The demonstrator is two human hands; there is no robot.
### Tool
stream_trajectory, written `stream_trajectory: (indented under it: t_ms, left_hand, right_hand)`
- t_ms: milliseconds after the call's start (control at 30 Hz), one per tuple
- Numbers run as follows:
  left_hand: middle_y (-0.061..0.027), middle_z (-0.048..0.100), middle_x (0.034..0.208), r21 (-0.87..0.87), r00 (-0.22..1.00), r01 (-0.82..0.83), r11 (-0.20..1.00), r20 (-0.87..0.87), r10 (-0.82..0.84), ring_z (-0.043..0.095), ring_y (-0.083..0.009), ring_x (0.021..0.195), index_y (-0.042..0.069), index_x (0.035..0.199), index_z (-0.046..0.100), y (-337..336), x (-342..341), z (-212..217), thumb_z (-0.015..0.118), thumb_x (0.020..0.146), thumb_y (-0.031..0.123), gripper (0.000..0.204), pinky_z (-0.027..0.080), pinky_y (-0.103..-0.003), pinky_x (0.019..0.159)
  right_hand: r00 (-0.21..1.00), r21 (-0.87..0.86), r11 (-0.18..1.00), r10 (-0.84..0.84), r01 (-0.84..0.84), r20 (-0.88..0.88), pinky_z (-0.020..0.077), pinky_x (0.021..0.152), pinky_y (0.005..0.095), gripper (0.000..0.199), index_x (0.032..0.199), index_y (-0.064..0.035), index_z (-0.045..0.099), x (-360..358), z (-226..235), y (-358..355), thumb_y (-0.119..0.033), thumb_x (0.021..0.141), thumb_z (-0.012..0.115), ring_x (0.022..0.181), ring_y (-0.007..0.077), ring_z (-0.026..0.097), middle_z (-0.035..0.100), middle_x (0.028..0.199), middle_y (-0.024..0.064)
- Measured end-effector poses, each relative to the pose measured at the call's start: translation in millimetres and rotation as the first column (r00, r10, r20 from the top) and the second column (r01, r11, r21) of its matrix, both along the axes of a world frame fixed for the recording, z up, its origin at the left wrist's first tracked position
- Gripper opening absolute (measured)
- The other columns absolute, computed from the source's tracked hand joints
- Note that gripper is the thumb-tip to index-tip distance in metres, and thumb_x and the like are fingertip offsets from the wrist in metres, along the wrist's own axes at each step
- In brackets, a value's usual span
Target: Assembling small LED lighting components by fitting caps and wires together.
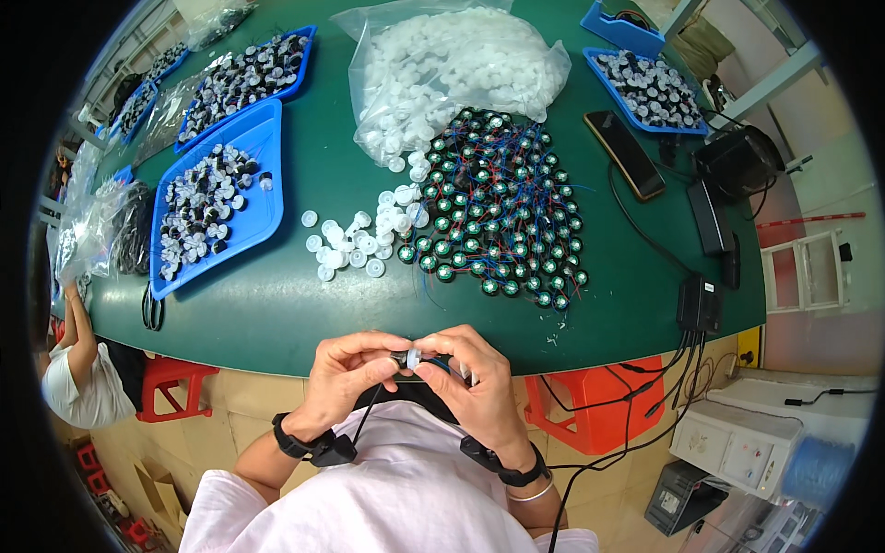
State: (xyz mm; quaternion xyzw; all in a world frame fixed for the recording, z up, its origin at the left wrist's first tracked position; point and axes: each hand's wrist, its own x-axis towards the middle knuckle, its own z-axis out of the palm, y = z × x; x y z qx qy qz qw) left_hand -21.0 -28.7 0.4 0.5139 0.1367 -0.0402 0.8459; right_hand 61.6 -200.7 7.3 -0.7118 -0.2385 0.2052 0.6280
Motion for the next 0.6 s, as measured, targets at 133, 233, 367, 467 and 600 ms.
stream_trajectory:
  t_ms: [133, 233, 367, 467, 600]
  left_hand:
    - [-0.0097, 0.066, 0.105, -0.060, 0.999, 0.023, 0.998, -0.022, -0.024, 0.063, -0.0140, 0.094, 0.001, 0.117, 0.060, 1, 1, -1, 0.061, 0.090, 0.008, 0.029, 0.054, -0.026, 0.076]
    - [-0.0108, 0.066, 0.107, -0.136, 0.999, -0.003, 0.991, -0.043, -0.003, 0.063, -0.0138, 0.095, 0.000, 0.119, 0.059, -2, 3, 3, 0.062, 0.089, 0.009, 0.031, 0.052, -0.025, 0.078]
    - [-0.0095, 0.067, 0.103, -0.168, 0.996, 0.016, 0.986, -0.087, -0.031, 0.064, -0.0137, 0.090, 0.000, 0.117, 0.059, -2, 1, 1, 0.063, 0.089, 0.010, 0.030, 0.051, -0.024, 0.078]
    - [-0.0089, 0.067, 0.100, -0.195, 0.994, 0.042, 0.980, -0.092, -0.061, 0.065, -0.0137, 0.087, -0.001, 0.114, 0.060, 0, 1, 0, 0.063, 0.089, 0.010, 0.027, 0.051, -0.023, 0.077]
    - [-0.0097, 0.067, 0.096, -0.184, 0.995, 0.037, 0.982, -0.090, -0.054, 0.065, -0.0144, 0.084, -0.001, 0.111, 0.061, 0, 1, -5, 0.066, 0.087, 0.013, 0.028, 0.052, -0.024, 0.074]
  right_hand:
    - [0.976, 0.204, 0.979, 0.023, 0.023, -0.218, 0.0449, 0.064, 0.0187, 0.019, 0.102, 0.0015, 0.064, 0, -7, 0, -0.005, 0.085, 0.067, 0.080, 0.0065, 0.057, 0.060, 0.096, 0.0037]
    - [0.932, 0.238, 0.971, 0.093, -0.007, -0.350, 0.0502, 0.075, 0.0218, 0.019, 0.103, 0.0029, 0.063, 4, -5, -7, -0.006, 0.086, 0.066, 0.088, 0.0101, 0.060, 0.061, 0.097, 0.0047]
    - [0.877, 0.296, 0.955, 0.153, -0.013, -0.455, 0.0511, 0.079, 0.0241, 0.020, 0.104, 0.0040, 0.063, 6, -6, -9, -0.005, 0.087, 0.065, 0.090, 0.0113, 0.060, 0.060, 0.098, 0.0058]
    - [0.874, 0.330, 0.944, 0.181, -0.025, -0.451, 0.0510, 0.079, 0.0240, 0.018, 0.103, 0.0042, 0.063, 6, -8, -9, -0.006, 0.088, 0.063, 0.089, 0.0112, 0.061, 0.061, 0.099, 0.0061]
    - [0.914, 0.272, 0.960, 0.173, -0.073, -0.367, 0.0513, 0.078, 0.0230, 0.016, 0.102, 0.0051, 0.064, 7, -11, -10, -0.004, 0.088, 0.062, 0.089, 0.0129, 0.062, 0.061, 0.099, 0.0072]
